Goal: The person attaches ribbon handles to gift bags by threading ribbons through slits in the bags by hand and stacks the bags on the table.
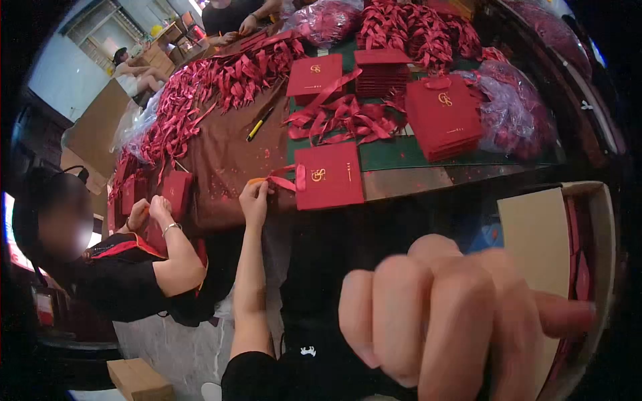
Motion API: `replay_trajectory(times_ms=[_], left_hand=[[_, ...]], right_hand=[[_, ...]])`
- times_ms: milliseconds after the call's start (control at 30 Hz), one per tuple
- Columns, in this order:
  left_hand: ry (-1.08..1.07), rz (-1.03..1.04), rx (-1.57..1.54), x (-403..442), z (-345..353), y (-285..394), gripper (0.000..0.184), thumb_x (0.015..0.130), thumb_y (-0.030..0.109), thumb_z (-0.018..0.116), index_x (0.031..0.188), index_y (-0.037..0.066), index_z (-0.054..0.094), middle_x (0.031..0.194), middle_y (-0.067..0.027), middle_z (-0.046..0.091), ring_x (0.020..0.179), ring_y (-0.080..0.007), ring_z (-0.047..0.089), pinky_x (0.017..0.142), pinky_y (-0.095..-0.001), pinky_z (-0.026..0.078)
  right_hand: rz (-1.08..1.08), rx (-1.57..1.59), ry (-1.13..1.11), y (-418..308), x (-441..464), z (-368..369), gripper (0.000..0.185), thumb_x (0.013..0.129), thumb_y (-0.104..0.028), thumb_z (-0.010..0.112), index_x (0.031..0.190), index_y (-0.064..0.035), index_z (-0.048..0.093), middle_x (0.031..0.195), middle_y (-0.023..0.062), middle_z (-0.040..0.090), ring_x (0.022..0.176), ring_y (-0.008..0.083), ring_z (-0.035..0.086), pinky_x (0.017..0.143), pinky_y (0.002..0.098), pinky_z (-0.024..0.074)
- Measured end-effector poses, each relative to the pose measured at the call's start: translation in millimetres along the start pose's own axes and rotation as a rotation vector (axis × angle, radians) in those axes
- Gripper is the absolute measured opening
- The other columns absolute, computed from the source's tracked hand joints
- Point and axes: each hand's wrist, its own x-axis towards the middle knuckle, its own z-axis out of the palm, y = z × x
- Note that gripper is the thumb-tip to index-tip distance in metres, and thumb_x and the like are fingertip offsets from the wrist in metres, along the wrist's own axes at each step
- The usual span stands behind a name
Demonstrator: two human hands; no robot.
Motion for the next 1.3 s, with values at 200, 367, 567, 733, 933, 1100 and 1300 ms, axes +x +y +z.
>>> replay_trajectory(times_ms=[200,367,567,733,933,1100,1300], left_hand=[[-0.012,-0.014,-0.046,-2,-4,-11,0.013,0.088,0.008,0.061,0.087,-0.004,0.067,0.086,-0.0085,0.065,0.076,-0.0146,0.062,0.071,-0.0258,0.049],[0.000,-0.091,-0.024,-1,-2,4,0.011,0.087,0.006,0.062,0.085,-0.003,0.067,0.088,-0.0094,0.065,0.080,-0.0169,0.063,0.072,-0.0272,0.049],[0.024,-0.032,0.031,-2,-1,5,0.010,0.086,0.006,0.062,0.084,-0.002,0.068,0.087,-0.0103,0.066,0.082,-0.0185,0.063,0.074,-0.0290,0.048],[0.007,0.013,0.025,0,-3,7,0.011,0.086,0.008,0.062,0.083,-0.001,0.068,0.085,-0.0096,0.067,0.083,-0.0204,0.064,0.076,-0.0314,0.048],[-0.034,0.021,-0.005,-2,-5,4,0.009,0.086,0.004,0.062,0.085,-0.003,0.067,0.087,-0.0103,0.066,0.082,-0.0189,0.063,0.074,-0.0291,0.048],[-0.054,0.060,0.057,2,-10,10,0.009,0.086,0.004,0.062,0.086,-0.003,0.067,0.085,-0.0098,0.066,0.080,-0.0183,0.063,0.071,-0.0279,0.048],[-0.049,0.026,-0.022,1,-8,7,0.009,0.085,0.003,0.062,0.088,-0.004,0.067,0.086,-0.0103,0.066,0.080,-0.0189,0.064,0.073,-0.0282,0.049]], right_hand=[[0.068,-0.013,0.074,-56,-43,5,0.047,0.097,-0.051,0.038,0.111,-0.0122,0.061,0.094,0.0054,0.057,0.080,0.0197,0.049,0.076,0.0325,0.0393],[0.119,-0.015,0.080,-36,-11,-26,0.046,0.097,-0.051,0.038,0.110,-0.0121,0.061,0.093,0.0065,0.057,0.080,0.0205,0.049,0.076,0.0334,0.0397],[0.185,0.005,0.112,-70,-54,14,0.045,0.097,-0.050,0.039,0.109,-0.0119,0.060,0.093,0.0077,0.057,0.080,0.0214,0.050,0.076,0.0344,0.0401],[0.222,0.033,0.129,2,-2,4,0.045,0.097,-0.050,0.040,0.109,-0.0117,0.060,0.092,0.0087,0.057,0.080,0.0222,0.050,0.076,0.0353,0.0405],[0.263,0.051,0.169,-13,-4,-6,0.044,0.097,-0.050,0.040,0.108,-0.0116,0.059,0.091,0.0100,0.057,0.081,0.0231,0.051,0.076,0.0363,0.0409],[0.283,0.050,0.217,-32,-5,-7,0.043,0.097,-0.049,0.041,0.107,-0.0114,0.059,0.091,0.0110,0.057,0.081,0.0239,0.051,0.076,0.0372,0.0413],[0.324,0.025,0.254,-60,-20,-23,0.042,0.096,-0.049,0.042,0.106,-0.0113,0.058,0.090,0.0123,0.058,0.081,0.0249,0.052,0.076,0.0382,0.0417]])
